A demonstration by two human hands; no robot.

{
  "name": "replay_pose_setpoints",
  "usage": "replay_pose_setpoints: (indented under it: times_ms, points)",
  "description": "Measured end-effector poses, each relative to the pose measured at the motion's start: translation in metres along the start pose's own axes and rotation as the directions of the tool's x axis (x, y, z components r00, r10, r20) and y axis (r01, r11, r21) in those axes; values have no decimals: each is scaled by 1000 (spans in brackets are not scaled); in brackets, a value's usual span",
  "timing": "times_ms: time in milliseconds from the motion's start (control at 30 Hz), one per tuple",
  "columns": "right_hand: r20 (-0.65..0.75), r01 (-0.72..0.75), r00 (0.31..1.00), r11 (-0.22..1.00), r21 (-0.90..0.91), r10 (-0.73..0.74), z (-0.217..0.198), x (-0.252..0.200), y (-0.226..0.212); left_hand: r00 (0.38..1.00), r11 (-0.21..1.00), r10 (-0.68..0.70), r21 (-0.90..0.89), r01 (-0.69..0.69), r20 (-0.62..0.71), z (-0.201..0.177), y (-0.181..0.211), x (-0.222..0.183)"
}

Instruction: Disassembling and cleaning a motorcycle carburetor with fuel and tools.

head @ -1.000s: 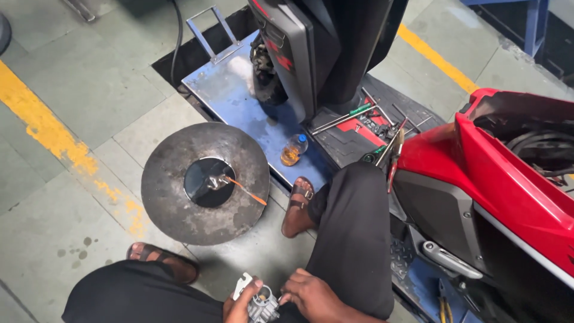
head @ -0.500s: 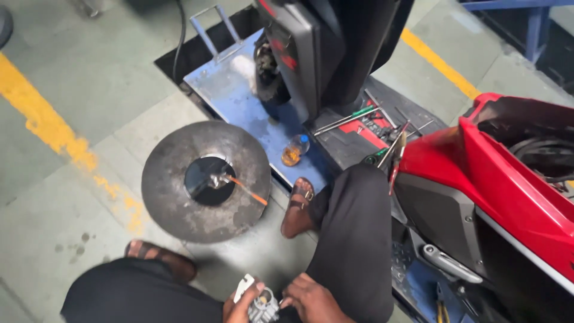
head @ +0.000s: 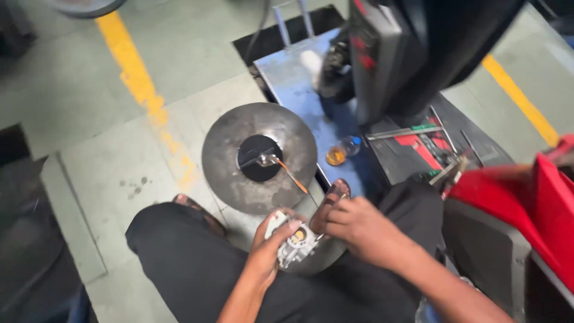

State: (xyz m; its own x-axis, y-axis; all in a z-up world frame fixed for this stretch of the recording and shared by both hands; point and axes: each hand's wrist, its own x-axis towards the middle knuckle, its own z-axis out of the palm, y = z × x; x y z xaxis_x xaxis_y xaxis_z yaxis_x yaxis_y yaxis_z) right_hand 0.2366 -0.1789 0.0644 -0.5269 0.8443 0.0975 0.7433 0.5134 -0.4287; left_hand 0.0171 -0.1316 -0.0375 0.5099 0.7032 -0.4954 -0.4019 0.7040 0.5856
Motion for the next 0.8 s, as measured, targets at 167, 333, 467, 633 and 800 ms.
replay_pose_setpoints:
  times_ms: [167, 333, 467, 633, 800]
  points:
    - [11, 81, 997, 984, -159, -81, -43, 17, -9, 944, 950, 107, 247, -189, 312, 31, 51, -11]
    - [-133, -98, 987, 995, -20, 95, -17, 0, 25, 948, 844, 227, 441, -305, 223, 11, 37, -10]
    - [-411, 7, 517, 476, 879, 751, 125, -18, 34, 948, 961, 222, -111, -252, -229, 23, 25, -6]
    - [-43, 232, 291, -27, 972, 956, 133, 30, -14, 940, 944, 329, 45, -326, -97, 38, -13, -21]
    - [259, 371, 268, -348, 861, 928, 121, 37, 4, 936, 780, 273, 517, -351, 223, 32, 18, -44]
